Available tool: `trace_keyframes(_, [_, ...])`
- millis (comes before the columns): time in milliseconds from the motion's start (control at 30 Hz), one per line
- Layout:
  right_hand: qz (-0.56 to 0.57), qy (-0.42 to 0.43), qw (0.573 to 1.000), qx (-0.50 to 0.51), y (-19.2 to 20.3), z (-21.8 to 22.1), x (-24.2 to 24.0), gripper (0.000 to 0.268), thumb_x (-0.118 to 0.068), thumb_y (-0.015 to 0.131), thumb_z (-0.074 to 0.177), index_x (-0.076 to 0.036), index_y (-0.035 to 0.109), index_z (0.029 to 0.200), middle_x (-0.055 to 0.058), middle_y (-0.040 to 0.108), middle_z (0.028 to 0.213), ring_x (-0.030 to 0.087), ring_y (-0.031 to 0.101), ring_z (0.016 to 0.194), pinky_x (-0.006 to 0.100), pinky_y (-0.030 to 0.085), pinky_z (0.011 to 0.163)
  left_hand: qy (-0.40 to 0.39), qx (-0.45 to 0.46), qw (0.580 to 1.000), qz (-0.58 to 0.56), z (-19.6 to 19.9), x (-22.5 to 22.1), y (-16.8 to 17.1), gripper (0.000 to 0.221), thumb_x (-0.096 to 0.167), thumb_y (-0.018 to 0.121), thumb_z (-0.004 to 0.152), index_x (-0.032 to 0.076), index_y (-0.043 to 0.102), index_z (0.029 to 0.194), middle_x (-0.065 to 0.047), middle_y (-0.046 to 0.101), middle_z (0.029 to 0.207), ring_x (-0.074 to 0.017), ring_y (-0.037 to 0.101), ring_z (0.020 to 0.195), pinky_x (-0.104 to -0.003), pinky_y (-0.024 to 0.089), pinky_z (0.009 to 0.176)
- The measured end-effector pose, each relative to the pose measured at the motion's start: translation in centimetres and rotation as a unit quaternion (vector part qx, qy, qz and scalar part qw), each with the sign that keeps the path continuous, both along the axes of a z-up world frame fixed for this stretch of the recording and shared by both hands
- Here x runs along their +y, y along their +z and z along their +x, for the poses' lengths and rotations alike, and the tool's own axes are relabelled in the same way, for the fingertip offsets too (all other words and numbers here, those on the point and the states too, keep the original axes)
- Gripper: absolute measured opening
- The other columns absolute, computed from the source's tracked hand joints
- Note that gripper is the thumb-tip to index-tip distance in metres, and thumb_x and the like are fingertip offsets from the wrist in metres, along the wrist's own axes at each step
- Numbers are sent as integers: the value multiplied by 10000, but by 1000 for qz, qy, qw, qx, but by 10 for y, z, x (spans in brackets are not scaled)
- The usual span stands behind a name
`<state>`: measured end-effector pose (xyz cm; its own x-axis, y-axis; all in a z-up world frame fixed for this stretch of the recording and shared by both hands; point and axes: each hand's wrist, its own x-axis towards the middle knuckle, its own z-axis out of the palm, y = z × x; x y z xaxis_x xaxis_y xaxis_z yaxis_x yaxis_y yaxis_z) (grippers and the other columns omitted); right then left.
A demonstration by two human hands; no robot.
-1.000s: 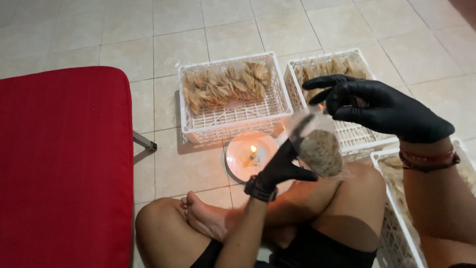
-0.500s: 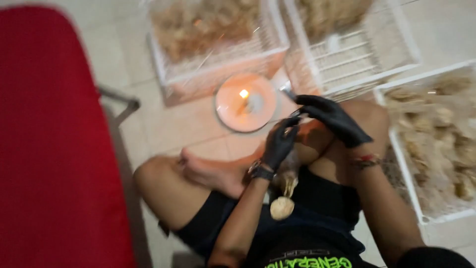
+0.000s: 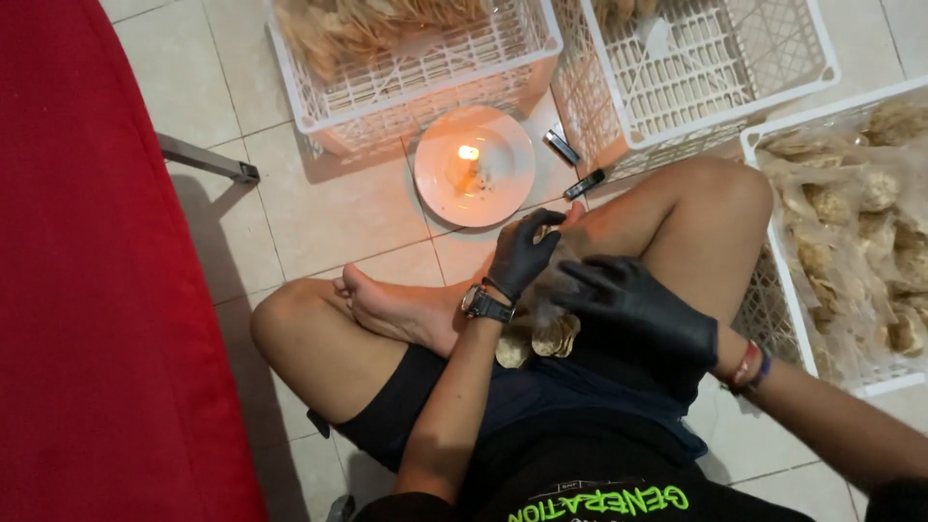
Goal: The person, wearing black gloves, uses the heat from a candle flame to melt and seal small plastic bags containing food items, then places the sealed bags into plastic crates.
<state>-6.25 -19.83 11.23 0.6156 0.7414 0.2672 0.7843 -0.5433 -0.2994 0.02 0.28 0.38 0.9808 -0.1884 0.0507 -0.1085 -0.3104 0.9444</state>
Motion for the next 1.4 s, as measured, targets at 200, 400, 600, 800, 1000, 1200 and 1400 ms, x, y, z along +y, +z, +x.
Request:
trace_keyframes(200, [-58, 78, 991, -93, 7, 46, -1, 373, -429, 503, 987, -335, 587, 1338, 6, 523, 1529, 405, 441, 1418, 580, 378, 1020, -25, 42, 998, 28, 5, 9, 15, 236, 156, 656, 947, 229, 743, 1154, -87, 777, 1076, -347, 698, 1131, -510, 546, 1012])
trace_keyframes(400, [150, 28, 986, 62, 28, 52, 16, 143, -297, 726, 910, -233, 790, 1021, -29, 786, 1119, 280, 704, 1128, 429, 523, 904, -36, -10, 997, -63, 4, 23, 41, 254, 283, 546, 1088, 208, 728, 1249, -71, 738, 1244, -356, 580, 1324, -514, 452, 1135])
trace_keyframes(600, [245, -99, 952, 152, 45, 47, 18, 188, -209, 807, 848, -136, 807, 1021, 110, 778, 983, 334, 734, 943, 427, 602, 815, -108, -116, 978, -138, -35, 53, 49, 1128, 957, 271, 820, 87, 588, 1465, -123, 582, 1487, -450, 404, 1459, -545, 309, 1210])
trace_keyframes(800, [289, -101, 929, 206, 91, 47, 38, 100, -61, 838, 845, -84, 801, 935, 141, 779, 868, 368, 756, 843, 439, 599, 724, 71, -109, 983, -127, -54, 34, 167, 178, 166, 698, 973, 102, 810, 1096, -194, 775, 1030, -450, 708, 987, -499, 589, 965])
trace_keyframes(1000, [333, -135, 902, 237, 95, 51, 36, 338, -184, 696, 957, -13, 704, 1249, 156, 756, 1078, 306, 734, 1030, 460, 569, 922, 156, -89, 979, -99, -71, 56, 57, 256, 210, 793, 883, 27, 775, 1061, -206, 759, 929, -437, 715, 992, -484, 570, 909])
trace_keyframes(1200, [60, -54, 986, 147, 39, 21, 18, 321, -45, 558, 993, -105, 590, 1307, 138, 665, 1187, 345, 637, 1119, 428, 497, 953, 187, -56, 968, -157, -68, 72, 105, 156, 178, 784, 925, 40, 791, 996, -163, 788, 894, -352, 746, 986, -435, 586, 894])
trace_keyframes(1400, [79, 59, 893, 439, -69, -39, -21, 450, -73, 405, 1038, -158, 390, 1479, 130, 503, 1444, 350, 450, 1347, 429, 347, 1103, 241, 20, 942, -233, -65, 67, 112, 130, 168, 844, 870, 56, 796, 913, -72, 792, 830, -139, 718, 873, -335, 585, 846])
